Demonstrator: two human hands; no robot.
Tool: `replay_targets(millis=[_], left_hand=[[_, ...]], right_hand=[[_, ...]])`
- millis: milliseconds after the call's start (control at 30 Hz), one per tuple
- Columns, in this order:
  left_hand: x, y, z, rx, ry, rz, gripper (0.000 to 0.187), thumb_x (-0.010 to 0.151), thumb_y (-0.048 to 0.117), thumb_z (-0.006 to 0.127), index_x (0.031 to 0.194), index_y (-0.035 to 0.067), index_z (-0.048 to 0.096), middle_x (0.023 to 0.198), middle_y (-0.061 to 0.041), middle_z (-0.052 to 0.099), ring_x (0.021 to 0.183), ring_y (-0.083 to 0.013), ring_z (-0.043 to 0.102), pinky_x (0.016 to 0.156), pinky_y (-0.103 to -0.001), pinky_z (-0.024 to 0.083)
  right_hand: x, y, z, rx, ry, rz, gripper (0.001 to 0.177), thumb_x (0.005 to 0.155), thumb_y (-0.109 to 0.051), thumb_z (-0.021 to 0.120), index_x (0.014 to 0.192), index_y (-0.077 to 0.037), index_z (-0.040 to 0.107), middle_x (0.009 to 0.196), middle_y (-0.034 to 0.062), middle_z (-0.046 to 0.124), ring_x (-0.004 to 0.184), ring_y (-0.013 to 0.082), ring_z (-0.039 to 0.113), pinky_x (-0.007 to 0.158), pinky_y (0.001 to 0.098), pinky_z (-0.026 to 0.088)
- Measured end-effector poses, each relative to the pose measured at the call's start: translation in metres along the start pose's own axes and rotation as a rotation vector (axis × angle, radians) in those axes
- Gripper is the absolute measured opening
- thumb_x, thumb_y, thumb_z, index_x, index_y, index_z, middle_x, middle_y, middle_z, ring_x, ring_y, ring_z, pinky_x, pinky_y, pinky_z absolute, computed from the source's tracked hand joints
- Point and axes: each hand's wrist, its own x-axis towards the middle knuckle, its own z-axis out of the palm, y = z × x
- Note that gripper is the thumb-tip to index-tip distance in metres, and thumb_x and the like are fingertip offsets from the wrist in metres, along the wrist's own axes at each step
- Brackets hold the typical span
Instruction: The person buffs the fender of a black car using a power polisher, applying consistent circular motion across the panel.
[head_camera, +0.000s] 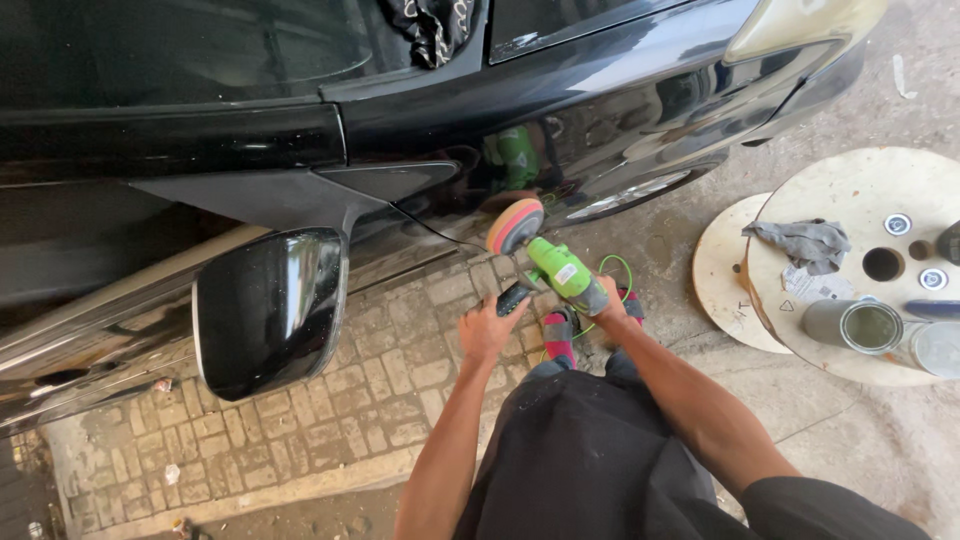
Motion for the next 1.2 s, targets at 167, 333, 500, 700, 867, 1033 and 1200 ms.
replay_targets(millis=[167, 333, 500, 700, 867, 1033, 1200], left_hand=[[0.013, 0.006, 0.017, -0.03, -0.11, 0.098, 0.07, 0.085, 0.072, 0.065, 0.095, 0.004, 0.073, 0.068, -0.02, 0.071, 0.064, -0.0403, 0.071, 0.063, -0.049, 0.056], [0.017, -0.013, 0.022, -0.036, -0.157, 0.121, 0.072, 0.086, 0.073, 0.065, 0.093, 0.002, 0.072, 0.067, -0.021, 0.071, 0.062, -0.0412, 0.071, 0.06, -0.05, 0.057], [0.002, -0.037, 0.006, 0.004, -0.071, 0.118, 0.072, 0.083, 0.069, 0.068, 0.1, -0.001, 0.072, 0.06, -0.021, 0.068, 0.054, -0.0405, 0.069, 0.053, -0.049, 0.056], [0.017, -0.026, -0.002, -0.175, -0.392, -0.055, 0.064, 0.085, 0.063, 0.063, 0.109, 0.004, 0.065, 0.06, -0.016, 0.073, 0.057, -0.0344, 0.074, 0.059, -0.046, 0.058], [0.019, -0.009, 0.016, -0.021, -0.194, 0.16, 0.053, 0.087, 0.053, 0.073, 0.104, 0.004, 0.066, 0.075, -0.019, 0.073, 0.072, -0.0385, 0.073, 0.064, -0.049, 0.058], [0.007, -0.005, 0.012, -0.062, -0.199, 0.038, 0.053, 0.085, 0.046, 0.076, 0.114, 0.004, 0.062, 0.082, -0.02, 0.074, 0.077, -0.0402, 0.073, 0.067, -0.051, 0.058], [0.022, 0.019, 0.004, -0.007, -0.218, 0.079, 0.054, 0.087, 0.045, 0.076, 0.117, 0.002, 0.061, 0.084, -0.02, 0.074, 0.078, -0.0393, 0.074, 0.066, -0.049, 0.058]], right_hand=[[-0.016, 0.015, -0.003, 0.032, 0.034, 0.153, 0.027, 0.086, -0.035, 0.08, 0.104, -0.016, 0.077, 0.096, 0.0094, 0.078, 0.088, 0.0278, 0.075, 0.074, 0.0425, 0.057], [-0.022, 0.006, -0.002, 0.014, -0.056, 0.191, 0.033, 0.086, -0.038, 0.079, 0.108, -0.014, 0.075, 0.1, 0.0125, 0.076, 0.091, 0.0318, 0.074, 0.076, 0.0443, 0.057], [-0.007, -0.015, 0.006, 0.062, 0.046, 0.017, 0.051, 0.076, -0.025, 0.078, 0.122, -0.007, 0.067, 0.123, 0.0195, 0.069, 0.103, 0.0412, 0.068, 0.084, 0.0473, 0.056], [-0.006, -0.029, -0.016, 0.047, 0.096, 0.021, 0.056, 0.074, -0.021, 0.079, 0.126, -0.007, 0.064, 0.123, 0.0185, 0.069, 0.104, 0.0432, 0.067, 0.083, 0.0482, 0.055], [-0.01, -0.031, -0.043, -0.007, 0.087, 0.06, 0.054, 0.073, -0.022, 0.08, 0.124, -0.01, 0.065, 0.118, 0.0157, 0.071, 0.102, 0.0422, 0.068, 0.082, 0.0474, 0.056], [0.004, -0.024, -0.054, -0.079, -0.011, 0.052, 0.051, 0.074, -0.024, 0.078, 0.121, -0.009, 0.064, 0.122, 0.0166, 0.07, 0.097, 0.0443, 0.067, 0.079, 0.0499, 0.055], [0.002, -0.003, -0.064, -0.072, 0.091, -0.029, 0.046, 0.079, -0.025, 0.078, 0.121, -0.01, 0.068, 0.114, 0.0184, 0.072, 0.099, 0.0433, 0.067, 0.079, 0.0476, 0.056]])
